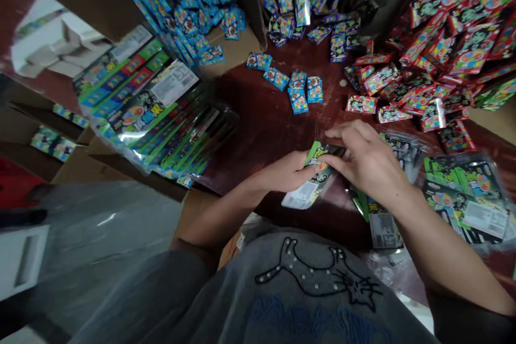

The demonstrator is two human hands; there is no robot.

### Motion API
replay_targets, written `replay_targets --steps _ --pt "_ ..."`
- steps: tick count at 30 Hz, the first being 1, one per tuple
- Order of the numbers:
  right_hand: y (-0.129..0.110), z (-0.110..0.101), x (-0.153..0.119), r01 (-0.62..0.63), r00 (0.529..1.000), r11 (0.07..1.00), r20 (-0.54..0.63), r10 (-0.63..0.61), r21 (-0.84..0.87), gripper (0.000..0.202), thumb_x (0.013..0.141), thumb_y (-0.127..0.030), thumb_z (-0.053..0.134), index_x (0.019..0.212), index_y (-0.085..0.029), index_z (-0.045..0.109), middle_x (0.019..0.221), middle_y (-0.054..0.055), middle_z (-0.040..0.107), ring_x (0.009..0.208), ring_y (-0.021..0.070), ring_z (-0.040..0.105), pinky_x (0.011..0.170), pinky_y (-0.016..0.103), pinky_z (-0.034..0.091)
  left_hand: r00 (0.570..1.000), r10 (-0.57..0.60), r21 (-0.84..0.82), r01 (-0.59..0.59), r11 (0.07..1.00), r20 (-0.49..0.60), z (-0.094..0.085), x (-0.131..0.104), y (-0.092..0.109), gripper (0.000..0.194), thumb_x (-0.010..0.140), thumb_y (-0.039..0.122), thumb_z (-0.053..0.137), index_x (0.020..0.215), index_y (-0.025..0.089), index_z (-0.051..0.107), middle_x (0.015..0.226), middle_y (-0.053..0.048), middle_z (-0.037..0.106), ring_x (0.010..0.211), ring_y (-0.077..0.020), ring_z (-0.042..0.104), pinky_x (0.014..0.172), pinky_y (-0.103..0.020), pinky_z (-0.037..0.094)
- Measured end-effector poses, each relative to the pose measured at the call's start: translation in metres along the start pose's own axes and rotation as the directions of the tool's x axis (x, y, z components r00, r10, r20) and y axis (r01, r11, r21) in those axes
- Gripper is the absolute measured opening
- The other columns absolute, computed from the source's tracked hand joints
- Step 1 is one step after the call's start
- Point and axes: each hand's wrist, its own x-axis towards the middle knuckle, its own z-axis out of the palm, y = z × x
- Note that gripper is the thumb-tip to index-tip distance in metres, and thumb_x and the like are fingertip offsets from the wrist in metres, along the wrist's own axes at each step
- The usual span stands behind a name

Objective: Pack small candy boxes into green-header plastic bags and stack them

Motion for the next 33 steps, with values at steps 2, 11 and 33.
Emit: replay_targets --steps 2,11,33 --pt "-0.004 0.004 0.002 0.048 0.999 0.999 0.021 -0.048 0.020 0.028 0.104 -0.040 0.069 0.123 -0.019 0.070 0.114 0.012 0.074 0.108 0.0290 0.072 0.093 0.045 0.062 1.000 -0.012 -0.050 0.013 0.999 0.017 -0.004 -0.004 0.001 0.021 0.097 0.037 0.057 0.091 0.018 0.065 0.082 0.001 0.058 0.077 -0.0145 0.052 0.074 -0.026 0.045" --pt "-0.023 0.029 -0.008 0.063 0.973 0.964 -0.197 -0.116 -0.257 0.038 0.106 -0.024 0.065 0.143 -0.015 0.064 0.126 0.015 0.074 0.112 0.0275 0.069 0.098 0.044 0.059 0.949 -0.177 -0.276 0.102 0.956 -0.262 0.005 -0.009 0.009 0.020 0.087 0.034 0.067 0.078 0.017 0.062 0.075 0.002 0.055 0.071 -0.0123 0.048 0.066 -0.025 0.040" --pt "-0.018 0.025 -0.006 -0.017 0.995 0.989 -0.101 0.002 -0.149 0.034 0.107 -0.025 0.057 0.139 -0.020 0.069 0.124 0.015 0.073 0.114 0.0323 0.065 0.100 0.054 0.057 0.821 -0.119 -0.201 0.005 0.980 -0.559 0.029 0.016 -0.015 0.033 0.076 0.039 0.082 0.068 0.017 0.058 0.071 0.003 0.056 0.070 -0.0110 0.048 0.066 -0.024 0.041"
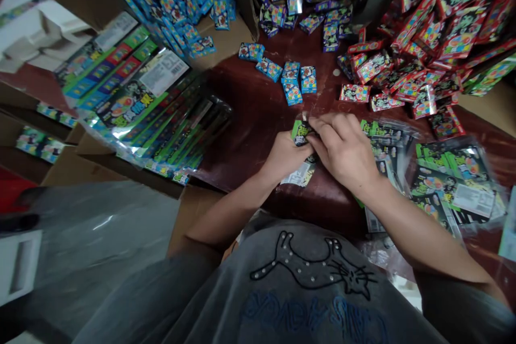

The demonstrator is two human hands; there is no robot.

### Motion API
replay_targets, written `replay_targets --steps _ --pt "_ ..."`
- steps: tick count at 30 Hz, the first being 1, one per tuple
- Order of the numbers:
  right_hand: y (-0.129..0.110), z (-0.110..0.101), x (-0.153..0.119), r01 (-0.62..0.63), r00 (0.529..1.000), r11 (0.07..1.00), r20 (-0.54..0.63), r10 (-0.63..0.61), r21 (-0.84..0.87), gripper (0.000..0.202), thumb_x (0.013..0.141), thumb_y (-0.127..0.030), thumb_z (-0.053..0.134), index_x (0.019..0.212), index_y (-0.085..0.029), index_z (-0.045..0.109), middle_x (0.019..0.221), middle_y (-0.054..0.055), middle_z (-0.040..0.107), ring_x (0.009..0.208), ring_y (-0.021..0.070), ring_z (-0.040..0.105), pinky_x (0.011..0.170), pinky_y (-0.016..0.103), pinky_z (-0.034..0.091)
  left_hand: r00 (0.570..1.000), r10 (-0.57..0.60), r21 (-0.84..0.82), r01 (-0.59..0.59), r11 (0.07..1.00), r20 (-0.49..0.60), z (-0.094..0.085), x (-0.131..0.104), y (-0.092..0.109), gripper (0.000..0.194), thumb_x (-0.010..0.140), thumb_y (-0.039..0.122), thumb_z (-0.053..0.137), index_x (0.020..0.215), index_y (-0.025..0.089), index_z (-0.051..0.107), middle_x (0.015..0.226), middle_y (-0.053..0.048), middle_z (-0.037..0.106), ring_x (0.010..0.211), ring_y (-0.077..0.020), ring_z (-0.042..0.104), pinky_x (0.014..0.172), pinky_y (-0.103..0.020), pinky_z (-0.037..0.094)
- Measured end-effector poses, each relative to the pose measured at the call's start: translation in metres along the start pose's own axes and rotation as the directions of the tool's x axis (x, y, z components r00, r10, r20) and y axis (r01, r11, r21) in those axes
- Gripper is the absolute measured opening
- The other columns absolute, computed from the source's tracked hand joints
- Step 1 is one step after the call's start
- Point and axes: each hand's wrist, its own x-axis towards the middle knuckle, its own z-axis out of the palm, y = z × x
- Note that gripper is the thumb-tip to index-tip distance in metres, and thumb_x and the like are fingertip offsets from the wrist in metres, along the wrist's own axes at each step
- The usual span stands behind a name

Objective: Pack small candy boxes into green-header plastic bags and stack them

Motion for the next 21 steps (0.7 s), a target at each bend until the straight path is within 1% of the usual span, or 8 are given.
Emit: replay_targets --steps 2,4,7,9,12,17,21 --pt "-0.001 0.005 0.000 0.002 1.000 1.000 -0.008 -0.002 -0.027 0.032 0.107 -0.022 0.057 0.135 -0.019 0.071 0.119 0.014 0.074 0.108 0.0306 0.065 0.096 0.052 0.058 0.996 0.021 0.062 -0.026 0.998 0.084 0.001 -0.004 0.001 0.033 0.082 0.040 0.076 0.070 0.018 0.055 0.071 0.003 0.053 0.070 -0.0114 0.047 0.065 -0.024 0.039" --pt "0.000 0.008 -0.003 0.009 1.000 1.000 -0.019 -0.009 -0.019 0.027 0.107 -0.021 0.056 0.129 -0.020 0.073 0.116 0.013 0.074 0.105 0.0287 0.066 0.094 0.048 0.059 0.987 0.015 0.091 -0.030 0.995 0.158 -0.001 -0.007 0.002 0.029 0.087 0.041 0.072 0.076 0.018 0.057 0.075 0.003 0.055 0.074 -0.0127 0.049 0.068 -0.025 0.040" --pt "0.004 0.008 -0.007 0.017 0.999 0.995 -0.035 -0.014 0.098 0.022 0.107 -0.025 0.060 0.124 -0.019 0.073 0.115 0.012 0.074 0.107 0.0275 0.067 0.097 0.046 0.058 0.972 0.043 0.115 -0.071 0.991 0.230 -0.010 -0.008 0.005 0.022 0.091 0.037 0.063 0.082 0.017 0.059 0.080 0.002 0.056 0.078 -0.0140 0.051 0.072 -0.026 0.042" --pt "0.007 0.005 -0.008 0.005 1.000 0.981 -0.025 0.000 0.192 0.023 0.106 -0.031 0.064 0.124 -0.020 0.071 0.115 0.012 0.072 0.110 0.0281 0.067 0.099 0.047 0.057 0.956 0.056 0.148 -0.102 0.984 0.288 -0.016 -0.008 0.009 0.023 0.092 0.036 0.061 0.079 0.018 0.056 0.077 0.003 0.051 0.075 -0.0131 0.048 0.070 -0.025 0.039" --pt "0.008 0.000 -0.007 -0.023 1.000 0.968 0.008 0.022 0.250 0.024 0.104 -0.036 0.066 0.125 -0.022 0.069 0.116 0.011 0.070 0.112 0.0291 0.066 0.097 0.048 0.056 0.930 0.041 0.164 -0.108 0.981 0.366 -0.021 -0.010 0.015 0.026 0.092 0.036 0.059 0.075 0.019 0.052 0.074 0.004 0.046 0.072 -0.0121 0.043 0.067 -0.025 0.035" --pt "0.008 -0.004 -0.006 -0.034 0.999 0.965 0.017 0.031 0.259 0.022 0.103 -0.035 0.068 0.120 -0.022 0.066 0.115 0.011 0.069 0.110 0.0293 0.065 0.095 0.046 0.054 0.925 0.027 0.162 -0.095 0.982 0.379 -0.022 -0.015 0.017 0.025 0.092 0.031 0.058 0.072 0.019 0.050 0.072 0.004 0.045 0.071 -0.0119 0.041 0.064 -0.025 0.034" --pt "0.008 -0.005 -0.006 -0.081 0.994 0.967 0.093 0.060 0.240 0.021 0.097 -0.035 0.075 0.108 -0.023 0.062 0.107 0.009 0.067 0.101 0.0284 0.063 0.090 0.043 0.051 0.921 -0.004 0.189 -0.076 0.979 0.390 -0.020 -0.020 0.012 0.026 0.092 0.029 0.059 0.071 0.019 0.050 0.069 0.004 0.045 0.068 -0.0115 0.040 0.062 -0.024 0.032"
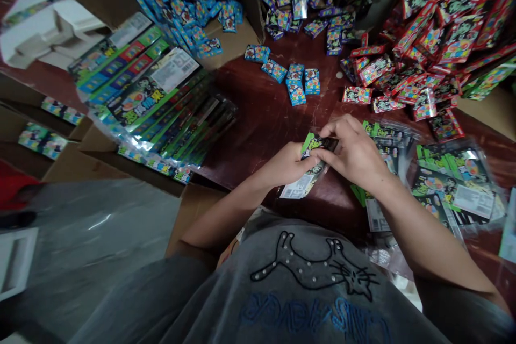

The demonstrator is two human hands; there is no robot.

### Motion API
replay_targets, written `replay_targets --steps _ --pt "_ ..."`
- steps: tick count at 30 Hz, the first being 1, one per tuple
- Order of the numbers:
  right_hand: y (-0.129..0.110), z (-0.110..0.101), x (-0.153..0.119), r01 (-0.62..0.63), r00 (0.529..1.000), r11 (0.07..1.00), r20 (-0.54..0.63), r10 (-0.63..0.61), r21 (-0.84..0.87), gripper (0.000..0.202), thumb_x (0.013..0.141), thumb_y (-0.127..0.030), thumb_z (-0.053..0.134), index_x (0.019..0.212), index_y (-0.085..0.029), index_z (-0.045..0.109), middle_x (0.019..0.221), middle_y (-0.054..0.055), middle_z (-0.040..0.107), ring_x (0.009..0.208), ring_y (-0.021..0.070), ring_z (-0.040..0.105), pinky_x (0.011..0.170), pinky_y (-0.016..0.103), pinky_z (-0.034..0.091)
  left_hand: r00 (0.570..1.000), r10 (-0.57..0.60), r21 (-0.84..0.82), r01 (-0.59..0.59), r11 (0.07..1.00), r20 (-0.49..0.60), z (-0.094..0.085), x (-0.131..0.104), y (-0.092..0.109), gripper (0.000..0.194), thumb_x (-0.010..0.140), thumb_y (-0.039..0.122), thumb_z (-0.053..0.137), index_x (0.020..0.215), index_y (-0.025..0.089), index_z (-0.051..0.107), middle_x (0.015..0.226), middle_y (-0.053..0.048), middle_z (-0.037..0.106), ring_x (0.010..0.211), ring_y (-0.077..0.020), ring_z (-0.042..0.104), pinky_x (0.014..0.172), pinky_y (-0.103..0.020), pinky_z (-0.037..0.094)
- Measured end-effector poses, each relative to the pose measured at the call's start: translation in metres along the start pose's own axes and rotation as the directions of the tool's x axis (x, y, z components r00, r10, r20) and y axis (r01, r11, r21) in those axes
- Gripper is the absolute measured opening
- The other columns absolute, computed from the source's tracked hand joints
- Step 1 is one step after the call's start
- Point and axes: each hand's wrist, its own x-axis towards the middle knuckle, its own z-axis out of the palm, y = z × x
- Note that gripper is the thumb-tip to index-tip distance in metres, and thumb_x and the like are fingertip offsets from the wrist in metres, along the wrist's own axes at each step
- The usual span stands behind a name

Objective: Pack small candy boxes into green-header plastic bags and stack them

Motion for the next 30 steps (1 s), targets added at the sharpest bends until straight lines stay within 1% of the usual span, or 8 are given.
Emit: replay_targets --steps 7,10,13,18,21,25,27,30 --pt "-0.022 -0.003 -0.007 -0.048 0.998 0.974 -0.046 0.039 -0.220 0.012 0.099 -0.026 0.070 0.092 -0.023 0.060 0.092 0.006 0.069 0.089 0.0260 0.063 0.083 0.040 0.047 0.997 -0.031 -0.059 0.026 0.998 -0.071 0.004 -0.002 0.003 0.017 0.089 0.029 0.060 0.076 0.018 0.057 0.073 0.004 0.052 0.069 -0.0115 0.046 0.065 -0.024 0.035" --pt "-0.025 -0.010 -0.011 -0.065 0.998 0.993 0.008 0.066 -0.099 0.012 0.097 -0.027 0.073 0.094 -0.023 0.062 0.088 0.003 0.072 0.078 0.0200 0.066 0.074 0.034 0.047 0.999 -0.014 0.004 0.014 1.000 -0.044 0.002 -0.005 0.005 0.025 0.091 0.034 0.060 0.072 0.019 0.054 0.069 0.005 0.049 0.067 -0.0111 0.043 0.063 -0.025 0.033" --pt "-0.020 -0.021 -0.012 -0.138 0.981 0.983 0.151 0.120 0.120 0.023 0.095 -0.041 0.077 0.103 -0.023 0.065 0.092 0.002 0.076 0.075 0.0170 0.069 0.069 0.030 0.049 1.000 0.007 0.103 -0.010 0.995 0.028 -0.001 -0.010 0.007 0.034 0.093 0.040 0.062 0.068 0.019 0.050 0.066 0.005 0.047 0.065 -0.0109 0.042 0.061 -0.024 0.031" --pt "-0.013 -0.035 -0.014 -0.374 0.886 0.828 0.424 0.187 0.417 0.052 0.082 -0.068 0.085 0.096 -0.021 0.067 0.092 0.004 0.079 0.084 0.0193 0.074 0.077 0.034 0.058 0.984 -0.025 0.167 -0.004 0.986 0.174 -0.004 -0.019 0.013 0.024 0.092 0.034 0.065 0.076 0.019 0.056 0.068 0.005 0.052 0.064 -0.0108 0.043 0.059 -0.024 0.032" --pt "-0.011 -0.037 -0.018 -0.512 0.827 0.689 0.512 0.233 0.513 0.053 0.074 -0.062 0.093 0.095 -0.020 0.068 0.093 0.004 0.081 0.085 0.0186 0.074 0.079 0.034 0.061 0.979 -0.036 0.191 -0.003 0.982 0.202 -0.006 -0.022 0.019 0.025 0.093 0.032 0.064 0.074 0.019 0.055 0.066 0.005 0.050 0.062 -0.0107 0.042 0.058 -0.025 0.030" --pt "-0.004 -0.039 -0.024 -0.641 0.756 0.497 0.592 0.279 0.585 0.047 0.075 -0.051 0.095 0.102 -0.020 0.071 0.099 0.005 0.083 0.087 0.0171 0.077 0.081 0.033 0.062 0.974 -0.012 0.234 -0.042 0.971 0.225 -0.009 -0.022 0.028 0.022 0.095 0.034 0.062 0.080 0.018 0.059 0.069 0.003 0.057 0.063 -0.0111 0.045 0.059 -0.026 0.030" --pt "-0.002 -0.040 -0.026 -0.671 0.718 0.483 0.656 0.234 0.562 0.041 0.079 -0.049 0.092 0.103 -0.021 0.074 0.102 0.004 0.083 0.091 0.0173 0.077 0.083 0.033 0.063 0.962 -0.016 0.248 -0.054 0.967 0.274 -0.011 -0.019 0.031 0.022 0.095 0.036 0.064 0.081 0.018 0.061 0.071 0.002 0.059 0.064 -0.0111 0.047 0.059 -0.026 0.030" --pt "-0.003 -0.043 -0.026 -0.628 0.699 0.615 0.693 0.177 0.477 0.033 0.086 -0.054 0.085 0.098 -0.024 0.079 0.092 -0.001 0.081 0.087 0.0173 0.076 0.081 0.033 0.063 0.946 -0.040 0.257 -0.046 0.965 0.323 -0.013 -0.013 0.030 0.023 0.090 0.033 0.070 0.076 0.018 0.060 0.067 0.004 0.056 0.062 -0.0102 0.046 0.058 -0.026 0.030"
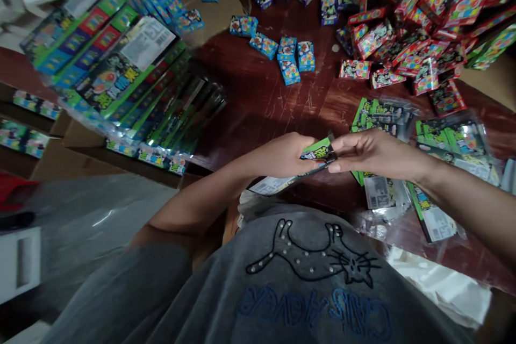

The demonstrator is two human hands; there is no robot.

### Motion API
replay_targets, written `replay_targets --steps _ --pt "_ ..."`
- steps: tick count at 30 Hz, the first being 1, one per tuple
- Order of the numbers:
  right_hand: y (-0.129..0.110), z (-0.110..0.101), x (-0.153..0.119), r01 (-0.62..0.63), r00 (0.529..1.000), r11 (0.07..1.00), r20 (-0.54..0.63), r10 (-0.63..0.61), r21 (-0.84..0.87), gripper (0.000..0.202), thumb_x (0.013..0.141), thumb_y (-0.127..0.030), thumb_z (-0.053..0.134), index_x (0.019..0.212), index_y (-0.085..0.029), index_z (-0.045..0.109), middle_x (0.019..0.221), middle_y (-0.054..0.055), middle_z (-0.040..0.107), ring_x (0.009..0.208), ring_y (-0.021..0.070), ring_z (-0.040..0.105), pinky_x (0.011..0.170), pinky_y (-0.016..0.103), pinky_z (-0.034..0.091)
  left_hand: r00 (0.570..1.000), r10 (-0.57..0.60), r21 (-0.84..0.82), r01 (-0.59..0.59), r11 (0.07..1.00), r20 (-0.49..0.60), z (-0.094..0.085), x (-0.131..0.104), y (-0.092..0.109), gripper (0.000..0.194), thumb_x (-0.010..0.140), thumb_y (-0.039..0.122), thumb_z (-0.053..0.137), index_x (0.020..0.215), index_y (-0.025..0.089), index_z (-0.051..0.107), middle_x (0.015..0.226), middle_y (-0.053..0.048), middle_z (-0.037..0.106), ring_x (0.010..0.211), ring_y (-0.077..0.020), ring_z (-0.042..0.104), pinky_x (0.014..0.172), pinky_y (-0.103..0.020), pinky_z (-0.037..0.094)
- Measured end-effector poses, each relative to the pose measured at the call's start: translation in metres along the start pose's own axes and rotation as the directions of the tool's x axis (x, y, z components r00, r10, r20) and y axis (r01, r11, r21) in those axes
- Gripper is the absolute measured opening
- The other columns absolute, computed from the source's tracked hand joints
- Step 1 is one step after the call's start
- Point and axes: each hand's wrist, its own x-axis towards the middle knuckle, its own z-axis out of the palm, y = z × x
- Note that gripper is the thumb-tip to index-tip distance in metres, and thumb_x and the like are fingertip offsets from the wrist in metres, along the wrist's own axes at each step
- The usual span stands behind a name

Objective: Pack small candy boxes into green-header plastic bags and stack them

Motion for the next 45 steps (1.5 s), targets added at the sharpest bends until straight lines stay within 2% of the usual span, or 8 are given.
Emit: replay_targets --steps 7,13,20,24,29,32,36,45 --pt "0.003 -0.009 -0.016 0.294 0.951 0.821 0.060 -0.305 -0.489 0.025 0.105 -0.044 0.064 0.095 -0.028 0.079 0.138 0.006 0.075 0.136 0.0267 0.067 0.116 0.054 0.053 0.999 -0.032 -0.426 0.036 0.904 0.017 0.022 -0.004 -0.030 0.048 0.074 0.033 0.091 0.114 0.018 0.068 0.108 -0.009 0.079 0.095 -0.0217 0.074 0.080 -0.032 0.057" --pt "0.052 0.035 0.017 -0.090 0.818 0.912 -0.552 -0.161 -0.401 0.056 0.108 -0.066 0.047 0.133 -0.019 0.062 0.125 0.018 0.079 0.111 0.0276 0.077 0.095 0.044 0.061 0.905 -0.114 -0.422 -0.076 0.904 -0.409 0.047 -0.001 -0.058 0.035 0.102 0.044 0.063 0.123 0.017 0.071 0.122 -0.011 0.080 0.110 -0.0259 0.076 0.099 -0.042 0.061" --pt "0.083 0.088 0.075 -0.461 0.734 0.757 -0.678 0.034 -0.462 0.052 0.115 -0.045 0.021 0.120 -0.013 0.061 0.097 0.020 0.081 0.080 0.0290 0.078 0.067 0.033 0.047 0.629 -0.321 -0.396 0.023 0.918 -0.708 0.078 0.016 -0.089 0.068 0.096 0.050 0.076 0.150 0.023 0.045 0.134 -0.013 0.073 0.120 -0.0307 0.075 0.105 -0.049 0.062" --pt "0.080 0.082 0.081 -0.475 0.759 0.725 -0.649 0.050 -0.499 0.047 0.115 -0.041 0.026 0.119 -0.014 0.065 0.087 0.015 0.081 0.072 0.0280 0.077 0.062 0.033 0.047 0.610 -0.329 -0.344 0.096 0.934 -0.721 0.088 0.022 -0.103 0.055 0.107 0.053 0.060 0.153 0.030 0.039 0.135 -0.013 0.072 0.121 -0.0358 0.074 0.105 -0.057 0.061" --pt "0.044 0.002 0.074 -0.360 0.810 0.626 -0.565 -0.157 -0.691 0.061 0.110 -0.058 0.048 0.150 -0.014 0.058 0.125 0.020 0.079 0.113 0.0364 0.075 0.088 0.047 0.060 0.647 -0.056 0.121 0.226 0.967 -0.760 0.047 0.013 -0.103 0.069 0.110 0.054 0.048 0.170 0.027 0.026 0.157 -0.021 0.055 0.143 -0.0391 0.060 0.116 -0.063 0.052" --pt "0.014 -0.089 0.106 -0.236 0.816 0.285 -0.349 -0.461 -0.929 0.064 0.109 -0.042 0.053 0.164 -0.011 0.045 0.164 0.023 0.055 0.151 0.0430 0.050 0.117 0.065 0.047 0.613 0.195 0.451 0.295 0.843 -0.765 -0.004 0.029 -0.085 0.076 0.106 0.047 0.059 0.169 0.015 0.031 0.166 -0.026 0.043 0.157 -0.0426 0.042 0.129 -0.064 0.035" --pt "-0.012 -0.182 0.204 -0.109 0.938 -0.033 -0.092 -0.334 -0.993 0.039 0.107 -0.025 0.048 0.137 -0.015 0.072 0.147 0.014 0.070 0.148 0.0384 0.054 0.121 0.070 0.039 0.776 0.208 0.625 0.285 0.727 -0.595 -0.077 0.107 -0.067 0.079 0.098 0.033 0.072 0.167 0.015 0.037 0.167 -0.020 0.047 0.159 -0.0401 0.037 0.133 -0.058 0.028" --pt "-0.017 -0.220 0.288 -0.138 0.985 -0.242 -0.159 0.068 -0.960 0.049 0.097 -0.055 0.068 0.072 -0.013 0.073 0.101 0.015 0.082 0.135 0.0342 0.067 0.121 0.069 0.034 0.941 0.061 0.729 0.216 0.649 -0.333 -0.141 0.198 -0.079 0.107 0.067 0.019 0.090 0.164 0.016 0.046 0.149 -0.020 0.056 0.143 -0.0512 0.047 0.122 -0.069 0.037"
